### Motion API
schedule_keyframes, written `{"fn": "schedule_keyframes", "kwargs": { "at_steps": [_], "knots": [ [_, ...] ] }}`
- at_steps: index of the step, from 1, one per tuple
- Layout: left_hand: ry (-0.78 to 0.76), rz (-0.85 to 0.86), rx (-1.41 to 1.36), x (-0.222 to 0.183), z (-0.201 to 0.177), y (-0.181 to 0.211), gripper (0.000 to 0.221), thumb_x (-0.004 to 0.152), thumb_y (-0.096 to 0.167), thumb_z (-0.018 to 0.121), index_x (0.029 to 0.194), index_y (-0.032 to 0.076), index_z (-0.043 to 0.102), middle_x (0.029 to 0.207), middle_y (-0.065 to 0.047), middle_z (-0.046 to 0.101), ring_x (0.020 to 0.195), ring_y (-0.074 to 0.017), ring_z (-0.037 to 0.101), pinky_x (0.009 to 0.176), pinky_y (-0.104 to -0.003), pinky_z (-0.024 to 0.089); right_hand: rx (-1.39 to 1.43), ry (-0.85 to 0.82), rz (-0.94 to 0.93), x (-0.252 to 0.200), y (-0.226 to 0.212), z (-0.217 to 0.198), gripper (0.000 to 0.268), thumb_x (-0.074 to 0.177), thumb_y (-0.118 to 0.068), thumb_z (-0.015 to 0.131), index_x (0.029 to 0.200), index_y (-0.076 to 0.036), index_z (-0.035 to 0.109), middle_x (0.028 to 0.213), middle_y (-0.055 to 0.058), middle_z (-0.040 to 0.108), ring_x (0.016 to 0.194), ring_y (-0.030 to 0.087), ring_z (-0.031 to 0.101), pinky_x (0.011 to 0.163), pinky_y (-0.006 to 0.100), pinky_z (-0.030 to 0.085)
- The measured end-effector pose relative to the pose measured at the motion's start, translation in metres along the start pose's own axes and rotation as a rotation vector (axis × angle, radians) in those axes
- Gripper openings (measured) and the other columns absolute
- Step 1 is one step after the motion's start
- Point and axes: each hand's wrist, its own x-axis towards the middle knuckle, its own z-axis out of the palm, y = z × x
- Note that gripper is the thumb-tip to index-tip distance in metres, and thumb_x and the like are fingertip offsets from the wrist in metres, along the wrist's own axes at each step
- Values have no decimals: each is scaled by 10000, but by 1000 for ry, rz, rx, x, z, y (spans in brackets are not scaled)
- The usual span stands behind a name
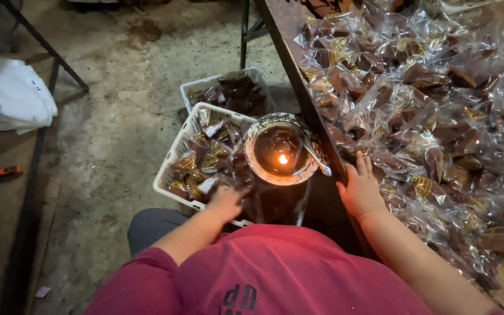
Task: Sealing small plastic bags containing food items by melting the edges over a candle flame.
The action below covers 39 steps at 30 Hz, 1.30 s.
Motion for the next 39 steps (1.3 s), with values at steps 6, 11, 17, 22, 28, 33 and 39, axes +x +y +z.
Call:
{"fn": "schedule_keyframes", "kwargs": {
  "at_steps": [6, 11, 17, 22, 28, 33, 39],
  "knots": [
    [96, 216, 154, 46, 70, -9, 580, 922, 386, 635, 1462, 205, 525, 1558, -30, 450, 1463, -223, 382, 1120, -464, 404, -18, -23, 21, 0, -4, -5, 698, 819, -453, 721, 1403, -100, 573, 1685, 183, 291, 1542, 391, 289, 1148, 476, 448],
    [107, 28, 40, 36, 44, -17, 444, 803, 361, 720, 1225, 227, 689, 1377, -25, 555, 1207, -331, 588, 978, -453, 533, 30, 13, -18, -1, -3, -10, 684, 828, -441, 710, 1402, -98, 566, 1676, 211, 292, 1528, 424, 297, 1132, 505, 447],
    [202, -38, -129, 35, 17, -17, 317, 795, 353, 709, 1024, 133, 702, 1136, -57, 597, 1084, -359, 654, 926, -482, 587, 18, -40, 12, -3, -11, -22, 644, 863, -415, 705, 1406, -96, 571, 1683, 205, 273, 1532, 414, 284, 1126, 496, 458],
    [217, 110, -268, 34, 20, 49, 278, 775, 401, 729, 866, 140, 757, 901, -102, 709, 963, -358, 717, 819, -452, 598, 33, -125, 35, -6, -17, -35, 618, 939, -423, 629, 1448, -87, 527, 1711, 192, 180, 1562, 399, 195, 1135, 485, 447],
    [34, 488, -77, 48, 40, 44, 479, 931, 37, 557, 1395, 150, 590, 1643, -120, 369, 1324, -476, 534, 1142, -515, 488, 35, -128, 23, -7, -21, -41, 650, 915, -398, 666, 1451, -62, 517, 1688, 225, 210, 1550, 427, 207, 1139, 502, 425],
    [17, 465, 826, 24, 30, -20, 550, 979, 187, 638, 1491, 352, 525, 1684, 74, 265, 1541, -258, 273, 1302, -361, 239, 45, -210, 79, -4, -21, -43, 625, 966, -453, 592, 1475, -106, 490, 1718, 169, 154, 1581, 368, 134, 1137, 463, 420],
    [276, -237, -392, -6, 6, -23, 544, 974, 239, 593, 1495, 336, 473, 1443, -26, 596, 1344, -245, 556, 1154, -410, 446, 89, -267, 63, 1, -18, -49, 672, 949, -445, 606, 1491, -71, 471, 1720, 190, 106, 1578, 383, 103, 1155, 518, 396]
  ]
}}
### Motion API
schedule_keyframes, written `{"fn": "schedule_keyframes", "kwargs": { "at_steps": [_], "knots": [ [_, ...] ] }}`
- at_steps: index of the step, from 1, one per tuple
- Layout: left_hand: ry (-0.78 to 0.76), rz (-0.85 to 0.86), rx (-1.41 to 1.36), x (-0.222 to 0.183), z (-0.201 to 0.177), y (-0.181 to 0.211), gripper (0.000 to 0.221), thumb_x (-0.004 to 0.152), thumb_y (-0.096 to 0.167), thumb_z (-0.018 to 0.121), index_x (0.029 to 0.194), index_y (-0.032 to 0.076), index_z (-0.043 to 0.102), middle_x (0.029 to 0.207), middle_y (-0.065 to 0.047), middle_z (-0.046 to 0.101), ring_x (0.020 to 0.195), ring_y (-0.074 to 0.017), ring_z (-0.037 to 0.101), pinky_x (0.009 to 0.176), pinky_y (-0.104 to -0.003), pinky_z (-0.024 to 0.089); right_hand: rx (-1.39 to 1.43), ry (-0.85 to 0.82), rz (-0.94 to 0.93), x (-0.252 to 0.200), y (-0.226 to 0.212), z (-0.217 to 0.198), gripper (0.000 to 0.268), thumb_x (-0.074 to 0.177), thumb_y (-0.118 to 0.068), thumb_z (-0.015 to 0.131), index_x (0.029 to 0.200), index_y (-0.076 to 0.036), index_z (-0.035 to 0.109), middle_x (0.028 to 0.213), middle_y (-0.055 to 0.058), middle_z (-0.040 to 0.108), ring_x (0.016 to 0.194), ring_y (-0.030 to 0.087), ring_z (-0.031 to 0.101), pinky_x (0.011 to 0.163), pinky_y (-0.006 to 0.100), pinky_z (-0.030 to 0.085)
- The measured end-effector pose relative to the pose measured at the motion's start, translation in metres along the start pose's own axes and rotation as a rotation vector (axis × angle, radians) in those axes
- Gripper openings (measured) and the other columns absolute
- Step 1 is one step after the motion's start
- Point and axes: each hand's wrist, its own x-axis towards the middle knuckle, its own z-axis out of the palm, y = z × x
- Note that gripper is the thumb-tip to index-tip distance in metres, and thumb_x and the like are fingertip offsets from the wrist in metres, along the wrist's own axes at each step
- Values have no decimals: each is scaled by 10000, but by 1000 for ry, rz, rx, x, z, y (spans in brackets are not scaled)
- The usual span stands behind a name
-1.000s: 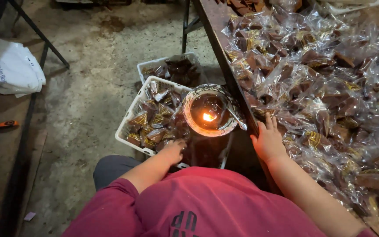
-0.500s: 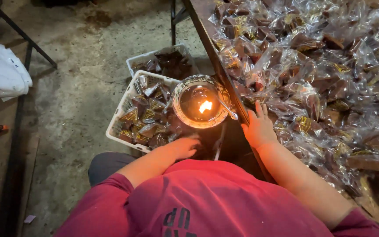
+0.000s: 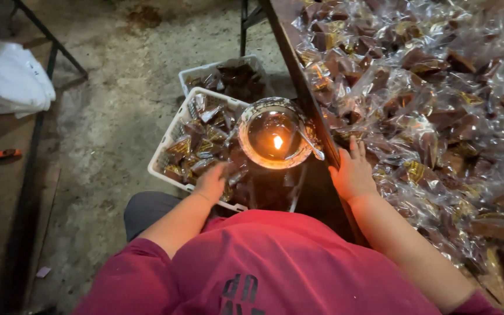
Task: Sealing small plastic bags containing food items by melting the edges over a candle flame.
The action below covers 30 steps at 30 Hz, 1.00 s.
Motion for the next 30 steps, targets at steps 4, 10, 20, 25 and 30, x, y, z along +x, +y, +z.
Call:
{"fn": "schedule_keyframes", "kwargs": {
  "at_steps": [4, 10, 20, 25, 30],
  "knots": [
    [316, -68, -174, 14, -27, -47, 536, 973, 95, 573, 1484, 229, 482, 1492, -101, 548, 1386, -313, 501, 1176, -438, 415, 5, 61, -6, -5, -2, 2, 644, 953, -406, 624, 1478, -53, 501, 1719, 192, 145, 1573, 388, 140, 1147, 523, 410],
    [218, -426, 70, -5, -75, -71, 548, 1049, 344, 552, 1559, 413, 363, 1693, -31, 74, 1557, -340, 105, 1226, -561, 186, 20, 108, -39, -9, -5, 1, 641, 949, -371, 647, 1457, -2, 522, 1700, 236, 191, 1553, 429, 186, 1112, 549, 440],
    [-31, -496, 314, -15, -65, -57, 559, 1052, 553, 425, 1396, 164, 633, 1685, -81, 218, 1582, -367, -13, 1218, -679, 36, -23, 69, -15, -5, 1, 6, 678, 967, -457, 585, 1497, -46, 490, 1727, 178, 126, 1571, 379, 148, 1094, 521, 466],
    [98, -454, -17, -21, -68, -61, 331, 1065, 383, 498, 1273, 192, 671, 1682, -31, 197, 1586, -333, -50, 1237, -641, 105, 6, 59, -14, -2, 3, 9, 684, 970, -456, 574, 1500, -36, 477, 1729, 182, 98, 1573, 390, 126, 1103, 538, 453],
    [92, -477, 44, -25, -70, -68, 355, 1028, 321, 535, 1364, 212, 492, 1690, -27, 152, 1588, -286, -15, 1257, -618, 114, -53, 140, -19, -1, 0, 10, 677, 900, -420, 685, 1449, -52, 538, 1706, 188, 221, 1548, 399, 235, 1105, 551, 453]
  ]
}}
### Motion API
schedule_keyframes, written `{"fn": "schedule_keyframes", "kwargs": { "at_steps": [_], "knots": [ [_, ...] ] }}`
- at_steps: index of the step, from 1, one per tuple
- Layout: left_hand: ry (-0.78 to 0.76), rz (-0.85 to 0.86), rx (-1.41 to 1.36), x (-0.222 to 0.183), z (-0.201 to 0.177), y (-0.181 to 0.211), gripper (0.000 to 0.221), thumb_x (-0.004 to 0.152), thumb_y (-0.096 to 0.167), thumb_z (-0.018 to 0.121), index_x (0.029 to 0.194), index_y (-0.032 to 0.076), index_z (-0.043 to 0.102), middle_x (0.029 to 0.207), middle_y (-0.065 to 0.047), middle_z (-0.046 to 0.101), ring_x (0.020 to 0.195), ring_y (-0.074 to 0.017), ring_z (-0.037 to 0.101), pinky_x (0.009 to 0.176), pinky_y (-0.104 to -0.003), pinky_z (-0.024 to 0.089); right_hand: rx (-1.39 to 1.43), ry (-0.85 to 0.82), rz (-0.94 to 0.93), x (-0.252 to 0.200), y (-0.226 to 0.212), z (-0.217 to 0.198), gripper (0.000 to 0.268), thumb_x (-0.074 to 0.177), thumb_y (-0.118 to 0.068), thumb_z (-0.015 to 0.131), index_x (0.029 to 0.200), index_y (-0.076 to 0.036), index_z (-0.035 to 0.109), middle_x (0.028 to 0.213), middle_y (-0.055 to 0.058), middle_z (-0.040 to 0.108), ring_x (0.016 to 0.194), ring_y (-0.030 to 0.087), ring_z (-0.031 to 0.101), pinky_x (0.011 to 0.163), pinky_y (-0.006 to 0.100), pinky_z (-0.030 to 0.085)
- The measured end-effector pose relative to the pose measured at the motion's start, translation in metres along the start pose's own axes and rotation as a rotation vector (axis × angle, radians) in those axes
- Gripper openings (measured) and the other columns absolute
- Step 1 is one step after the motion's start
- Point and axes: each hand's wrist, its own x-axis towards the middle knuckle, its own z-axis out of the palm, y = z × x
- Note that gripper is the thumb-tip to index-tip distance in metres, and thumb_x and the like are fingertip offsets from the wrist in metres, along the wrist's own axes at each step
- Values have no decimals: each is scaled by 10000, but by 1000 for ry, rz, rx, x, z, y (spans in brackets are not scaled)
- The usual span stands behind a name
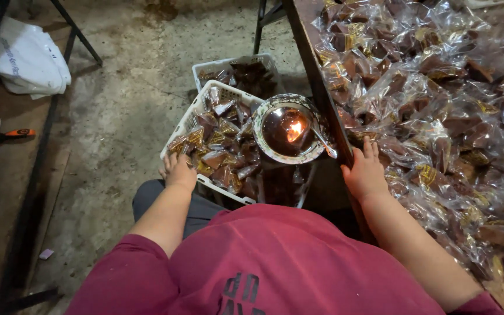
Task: Sealing small plastic bags containing food items by melting the edges over a candle flame.
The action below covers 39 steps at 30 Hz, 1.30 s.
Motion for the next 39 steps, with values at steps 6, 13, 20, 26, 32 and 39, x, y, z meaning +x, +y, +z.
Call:
{"fn": "schedule_keyframes", "kwargs": {
  "at_steps": [6, 13, 20, 26, 32, 39],
  "knots": [
    [-163, 459, 531, -6, 48, 5, 565, 1068, 578, 336, 1362, 198, 632, 1471, -36, 592, 1471, -212, 414, 1287, -532, 119, 45, -76, 27, 0, 2, -3, 659, 975, -447, 581, 1507, -73, 481, 1733, 149, 111, 1581, 348, 118, 1129, 510, 432],
    [-259, 444, 534, -36, 19, 18, 786, 1021, 730, 232, 1465, 158, 537, 1621, -110, 421, 1518, -271, 349, 1304, -508, 54, 91, -76, 33, -3, -2, -11, 651, 971, -420, 607, 1498, -55, 491, 1723, 179, 126, 1576, 371, 119, 1134, 525, 429],
    [-182, 554, 770, -31, 36, 12, 795, 896, 842, 336, 1417, 281, 552, 1448, -62, 567, 1366, -304, 513, 1184, -500, 293, 95, -87, 44, -8, -8, -16, 638, 987, -414, 585, 1510, -67, 477, 1726, 171, 112, 1576, 375, 110, 1142, 525, 421],
    [-123, 617, 761, -8, 82, 7, 598, 946, 708, 439, 1346, 305, 627, 1327, -116, 603, 1247, -389, 580, 1038, -533, 411, 89, -62, 26, -5, -6, -11, 639, 976, -407, 606, 1496, -54, 492, 1716, 188, 145, 1570, 390, 131, 1126, 537, 442],
    [-118, 694, 701, -20, 111, 31, 488, 956, 606, 511, 1250, 266, 700, 1147, -127, 671, 1062, -395, 689, 884, -530, 529, 63, -124, 23, -5, -6, -19, 640, 998, -420, 561, 1521, -66, 460, 1725, 165, 101, 1578, 366, 94, 1126, 522, 449],
    [-152, 769, 677, -28, 117, 35, 442, 944, 545, 532, 1205, 233, 705, 1086, -137, 671, 1013, -384, 695, 856, -536, 546, 62, -132, 57, -4, -8, -18, 642, 991, -433, 566, 1513, -71, 472, 1728, 151, 96, 1580, 360, 89, 1134, 519, 438]
  ]
}}
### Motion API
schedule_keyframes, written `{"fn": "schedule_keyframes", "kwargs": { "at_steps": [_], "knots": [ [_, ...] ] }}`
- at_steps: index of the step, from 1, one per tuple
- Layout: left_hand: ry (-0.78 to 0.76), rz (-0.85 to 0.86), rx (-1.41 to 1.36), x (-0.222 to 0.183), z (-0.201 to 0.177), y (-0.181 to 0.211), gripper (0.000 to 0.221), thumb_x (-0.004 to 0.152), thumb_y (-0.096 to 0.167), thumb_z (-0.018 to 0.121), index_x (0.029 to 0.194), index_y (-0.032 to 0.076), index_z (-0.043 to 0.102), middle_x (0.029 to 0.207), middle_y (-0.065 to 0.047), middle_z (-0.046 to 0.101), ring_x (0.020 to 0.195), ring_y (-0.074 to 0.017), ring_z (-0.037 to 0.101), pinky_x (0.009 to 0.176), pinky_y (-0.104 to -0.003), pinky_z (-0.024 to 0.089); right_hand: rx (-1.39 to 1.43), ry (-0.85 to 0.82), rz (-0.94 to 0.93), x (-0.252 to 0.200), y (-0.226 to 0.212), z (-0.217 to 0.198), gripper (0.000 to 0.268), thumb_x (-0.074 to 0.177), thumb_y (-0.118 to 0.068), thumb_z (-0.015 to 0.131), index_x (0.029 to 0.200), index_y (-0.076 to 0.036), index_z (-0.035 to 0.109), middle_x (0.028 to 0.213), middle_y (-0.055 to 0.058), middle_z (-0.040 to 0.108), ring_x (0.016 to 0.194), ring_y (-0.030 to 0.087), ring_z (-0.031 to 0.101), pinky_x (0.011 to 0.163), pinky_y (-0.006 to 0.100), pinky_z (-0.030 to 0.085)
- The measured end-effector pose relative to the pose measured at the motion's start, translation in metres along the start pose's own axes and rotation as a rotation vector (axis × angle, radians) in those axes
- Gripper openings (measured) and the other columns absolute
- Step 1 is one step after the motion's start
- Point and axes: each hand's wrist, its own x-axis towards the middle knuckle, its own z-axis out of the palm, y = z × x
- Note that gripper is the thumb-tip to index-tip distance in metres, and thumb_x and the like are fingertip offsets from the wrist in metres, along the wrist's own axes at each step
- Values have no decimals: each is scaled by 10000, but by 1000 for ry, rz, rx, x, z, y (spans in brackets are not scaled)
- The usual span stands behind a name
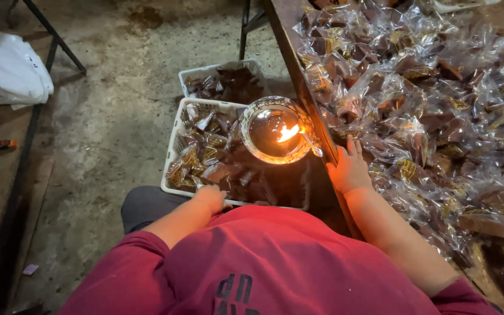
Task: Sealing small plastic bags containing food items by melting the edges over a candle flame.
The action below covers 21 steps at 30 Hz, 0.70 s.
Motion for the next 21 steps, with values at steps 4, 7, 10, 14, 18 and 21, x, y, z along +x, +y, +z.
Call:
{"fn": "schedule_keyframes", "kwargs": {
  "at_steps": [4, 7, 10, 14, 18, 21],
  "knots": [
    [-10, 7, -23, -12, -13, -4, 440, 948, 511, 550, 1203, 185, 697, 1125, -176, 663, 1036, -406, 681, 875, -552, 540, 9, 24, -24, 2, 2, 2, 648, 976, -403, 603, 1492, -29, 486, 1714, 200, 135, 1567, 401, 133, 1123, 538, 447],
    [7, 22, -7, -16, -16, -8, 469, 936, 574, 561, 1199, 202, 673, 1159, -138, 654, 1087, -377, 675, 911, -538, 536, -21, 28, -33, 3, 6, 7, 662, 964, -431, 589, 1496, -54, 473, 1722, 174, 118, 1573, 384, 121, 1137, 537, 440],
    [-13, 8, -10, -22, -24, -8, 477, 947, 563, 552, 1263, 215, 628, 1207, -127, 653, 1132, -362, 661, 947, -537, 520, -5, 35, -43, 0, 4, 3, 651, 975, -426, 587, 1499, -55, 480, 1723, 174, 120, 1572, 382, 124, 1119, 533, 448],
    [-41, 5, -14, -27, -32, -9, 615, 977, 645, 487, 1448, 251, 508, 1382, -103, 579, 1269, -325, 565, 1061, -520, 437, 7, 7, -29, -2, 2, -1, 666, 977, -434, 575, 1516, -59, 465, 1725, 162, 112, 1576, 364, 110, 1131, 516, 438],
    [-10, -26, -31, -33, -37, -11, 583, 986, 637, 484, 1435, 266, 508, 1366, -64, 569, 1280, -282, 532, 1082, -492, 412, 20, 36, -42, -6, -1, -4, 656, 979, -417, 582, 1510, -48, 474, 1720, 177, 136, 1570, 379, 133, 1128, 521, 441],
    [27, -43, -82, -37, -34, -25, 575, 980, 653, 469, 1378, 247, 555, 1316, -69, 601, 1250, -291, 556, 1057, -496, 429, 22, 31, -41, -2, 1, -1, 676, 971, -422, 600, 1510, -37, 469, 1718, 190, 122, 1567, 391, 126, 1127, 532, 439]
  ]
}}
